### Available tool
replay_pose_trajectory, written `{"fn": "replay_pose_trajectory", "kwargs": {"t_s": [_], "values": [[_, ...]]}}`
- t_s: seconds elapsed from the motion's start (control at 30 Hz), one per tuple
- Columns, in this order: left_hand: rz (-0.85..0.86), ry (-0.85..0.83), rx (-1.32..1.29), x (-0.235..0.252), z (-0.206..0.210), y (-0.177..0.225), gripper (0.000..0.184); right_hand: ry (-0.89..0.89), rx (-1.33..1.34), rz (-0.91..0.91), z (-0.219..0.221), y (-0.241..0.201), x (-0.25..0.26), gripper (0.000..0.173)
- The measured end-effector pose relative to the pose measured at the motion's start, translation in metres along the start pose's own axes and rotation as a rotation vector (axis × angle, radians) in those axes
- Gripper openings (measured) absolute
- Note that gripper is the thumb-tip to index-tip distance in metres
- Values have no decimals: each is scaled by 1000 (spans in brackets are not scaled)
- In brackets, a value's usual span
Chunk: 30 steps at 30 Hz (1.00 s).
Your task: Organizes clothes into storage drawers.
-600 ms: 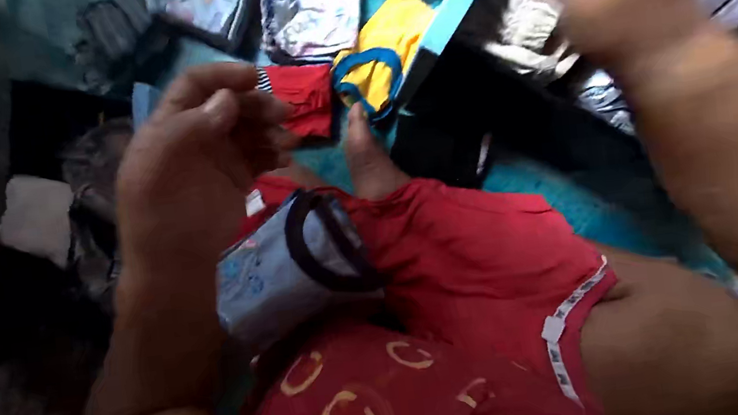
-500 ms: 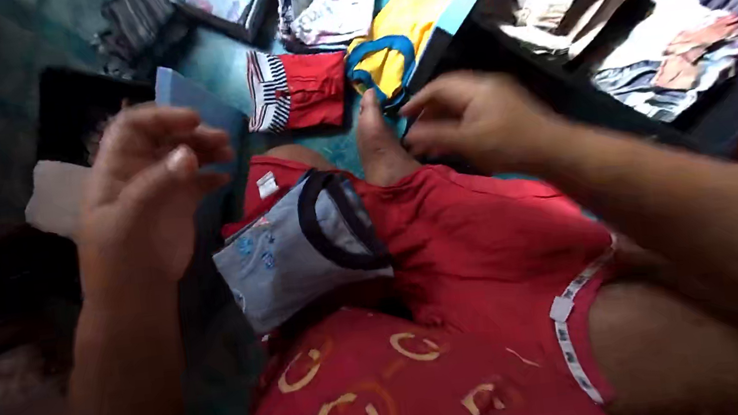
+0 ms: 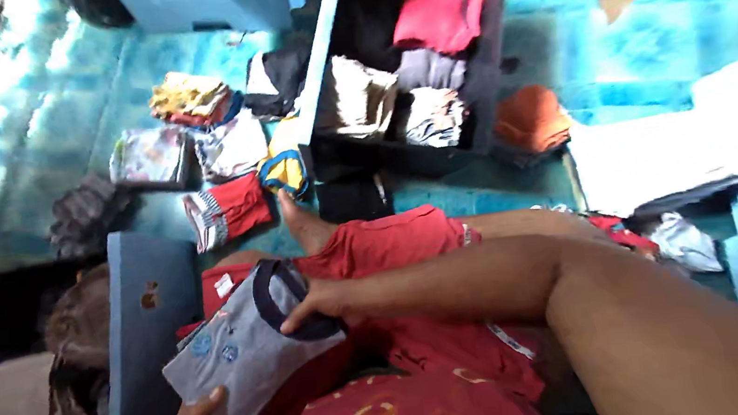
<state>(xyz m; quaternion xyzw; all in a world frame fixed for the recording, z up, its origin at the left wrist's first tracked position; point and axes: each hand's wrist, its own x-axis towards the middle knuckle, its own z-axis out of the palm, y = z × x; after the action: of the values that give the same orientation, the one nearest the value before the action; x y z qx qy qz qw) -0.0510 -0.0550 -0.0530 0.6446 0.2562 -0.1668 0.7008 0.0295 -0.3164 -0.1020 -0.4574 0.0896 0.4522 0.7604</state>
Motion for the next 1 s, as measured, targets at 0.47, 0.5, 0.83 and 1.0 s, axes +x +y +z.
{"fn": "replay_pose_trajectory", "kwargs": {"t_s": [0.47, 0.5, 0.83, 1.0], "values": [[419, -679, 203, 129, 275, 184, 18, 428, 14, -882, -155, -154, -144, 20], [436, -762, 177, 153, 312, 191, 20, 521, -42, -951, -179, -171, -153, 23], [41, -846, 484, 356, 521, 118, 23, 1370, -270, -693, -369, -185, -118, 91], [22, -920, 419, 333, 536, 136, 21, 1347, -210, -753, -384, -192, -122, 90]]}}
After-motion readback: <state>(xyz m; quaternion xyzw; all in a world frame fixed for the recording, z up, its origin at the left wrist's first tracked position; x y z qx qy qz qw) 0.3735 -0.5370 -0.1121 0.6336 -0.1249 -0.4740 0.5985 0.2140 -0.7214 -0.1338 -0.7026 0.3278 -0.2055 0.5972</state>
